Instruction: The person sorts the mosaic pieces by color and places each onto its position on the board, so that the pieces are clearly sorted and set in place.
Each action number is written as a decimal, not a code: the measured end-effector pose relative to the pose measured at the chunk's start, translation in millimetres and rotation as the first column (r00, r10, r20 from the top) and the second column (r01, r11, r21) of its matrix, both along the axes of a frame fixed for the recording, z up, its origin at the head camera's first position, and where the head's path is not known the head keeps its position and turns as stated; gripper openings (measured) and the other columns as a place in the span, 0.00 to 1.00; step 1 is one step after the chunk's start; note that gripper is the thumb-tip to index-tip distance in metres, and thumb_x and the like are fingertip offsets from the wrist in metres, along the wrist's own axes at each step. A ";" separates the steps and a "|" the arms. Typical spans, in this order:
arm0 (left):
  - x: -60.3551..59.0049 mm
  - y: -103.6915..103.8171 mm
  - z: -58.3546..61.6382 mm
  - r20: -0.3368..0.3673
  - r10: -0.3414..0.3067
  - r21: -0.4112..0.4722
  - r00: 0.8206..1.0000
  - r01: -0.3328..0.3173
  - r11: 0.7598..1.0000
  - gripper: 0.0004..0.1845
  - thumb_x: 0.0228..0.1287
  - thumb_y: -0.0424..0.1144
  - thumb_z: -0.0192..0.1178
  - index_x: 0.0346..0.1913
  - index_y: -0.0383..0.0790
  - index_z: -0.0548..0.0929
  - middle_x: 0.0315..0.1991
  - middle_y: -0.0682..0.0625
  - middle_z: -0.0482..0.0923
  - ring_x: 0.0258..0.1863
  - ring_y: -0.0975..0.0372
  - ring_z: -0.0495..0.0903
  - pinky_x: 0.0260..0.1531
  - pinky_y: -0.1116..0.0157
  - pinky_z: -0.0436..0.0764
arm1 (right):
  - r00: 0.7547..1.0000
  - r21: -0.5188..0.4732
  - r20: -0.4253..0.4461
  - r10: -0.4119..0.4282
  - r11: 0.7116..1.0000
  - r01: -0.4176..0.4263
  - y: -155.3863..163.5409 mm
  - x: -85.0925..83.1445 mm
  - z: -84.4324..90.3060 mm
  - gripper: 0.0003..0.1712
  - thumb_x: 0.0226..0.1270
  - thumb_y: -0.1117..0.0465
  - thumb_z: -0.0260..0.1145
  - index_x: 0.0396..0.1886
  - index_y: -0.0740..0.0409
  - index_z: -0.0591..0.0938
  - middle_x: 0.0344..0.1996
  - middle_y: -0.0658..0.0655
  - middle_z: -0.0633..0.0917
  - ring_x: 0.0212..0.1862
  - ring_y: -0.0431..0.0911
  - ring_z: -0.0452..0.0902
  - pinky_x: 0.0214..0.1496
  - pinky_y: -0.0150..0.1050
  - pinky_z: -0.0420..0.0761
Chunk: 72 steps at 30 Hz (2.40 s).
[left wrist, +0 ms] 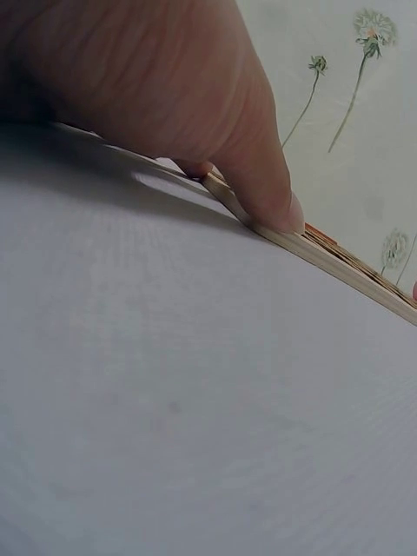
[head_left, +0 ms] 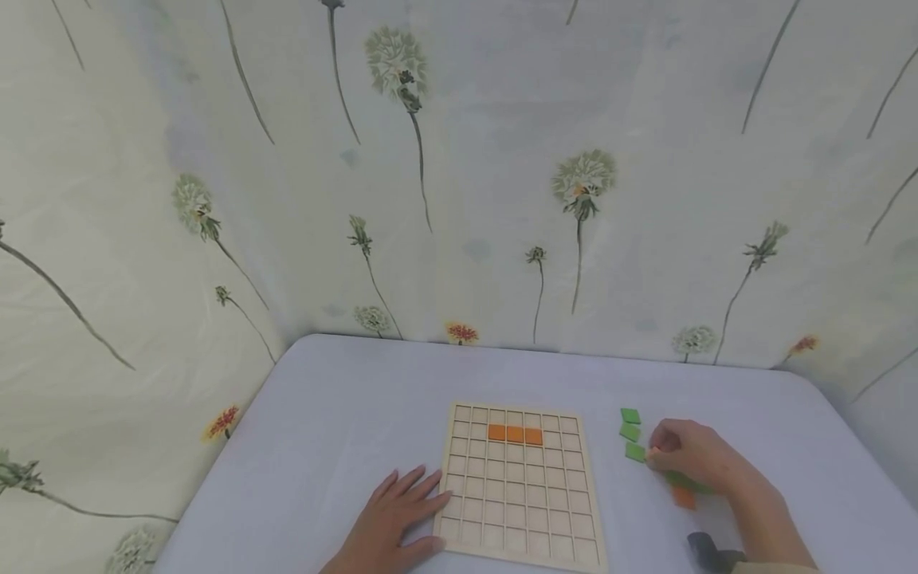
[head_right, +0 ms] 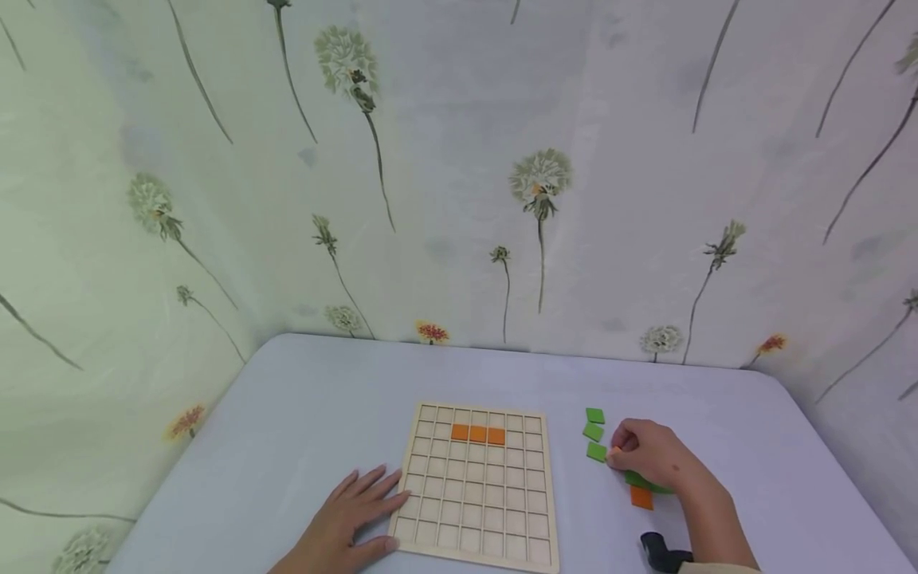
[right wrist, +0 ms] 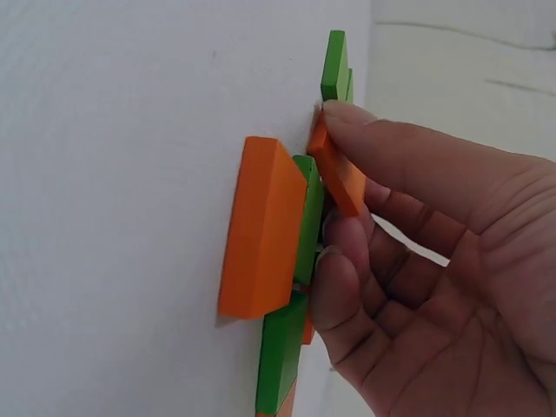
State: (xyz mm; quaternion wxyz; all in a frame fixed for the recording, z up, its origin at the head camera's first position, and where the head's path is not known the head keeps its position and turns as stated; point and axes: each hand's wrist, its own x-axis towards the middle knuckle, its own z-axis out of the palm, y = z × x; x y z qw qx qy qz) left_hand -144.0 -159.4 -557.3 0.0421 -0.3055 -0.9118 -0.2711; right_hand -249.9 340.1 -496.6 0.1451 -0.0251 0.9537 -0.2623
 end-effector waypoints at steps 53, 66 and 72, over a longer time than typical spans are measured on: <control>0.0 0.5 -0.1 -0.003 -0.017 -0.006 1.000 0.017 1.000 0.31 0.75 0.64 0.56 0.73 0.53 0.79 0.76 0.51 0.70 0.77 0.50 0.64 0.71 0.35 0.62 | 0.988 -0.017 -0.153 0.038 0.999 -0.041 13.4 8.6 -6.2 0.10 0.69 0.61 0.71 0.48 0.58 0.89 0.50 0.62 0.88 0.60 0.69 0.78 0.61 0.69 0.76; 1.3 1.1 0.8 -0.009 -0.012 -0.021 1.000 0.011 1.000 0.31 0.75 0.64 0.55 0.73 0.53 0.79 0.76 0.51 0.70 0.77 0.50 0.64 0.71 0.35 0.63 | 0.992 -0.039 -0.128 0.012 0.999 -0.017 14.0 9.1 -2.8 0.13 0.74 0.56 0.68 0.50 0.58 0.89 0.50 0.62 0.88 0.61 0.69 0.77 0.60 0.70 0.76; 0.3 1.1 -1.7 -0.015 -0.005 -0.019 1.000 0.004 1.000 0.31 0.75 0.64 0.55 0.73 0.53 0.79 0.77 0.52 0.69 0.78 0.50 0.63 0.72 0.35 0.61 | 0.986 -0.045 -0.164 0.035 0.998 -0.043 13.2 9.1 -1.5 0.10 0.74 0.58 0.68 0.48 0.58 0.89 0.47 0.58 0.89 0.57 0.66 0.81 0.58 0.66 0.79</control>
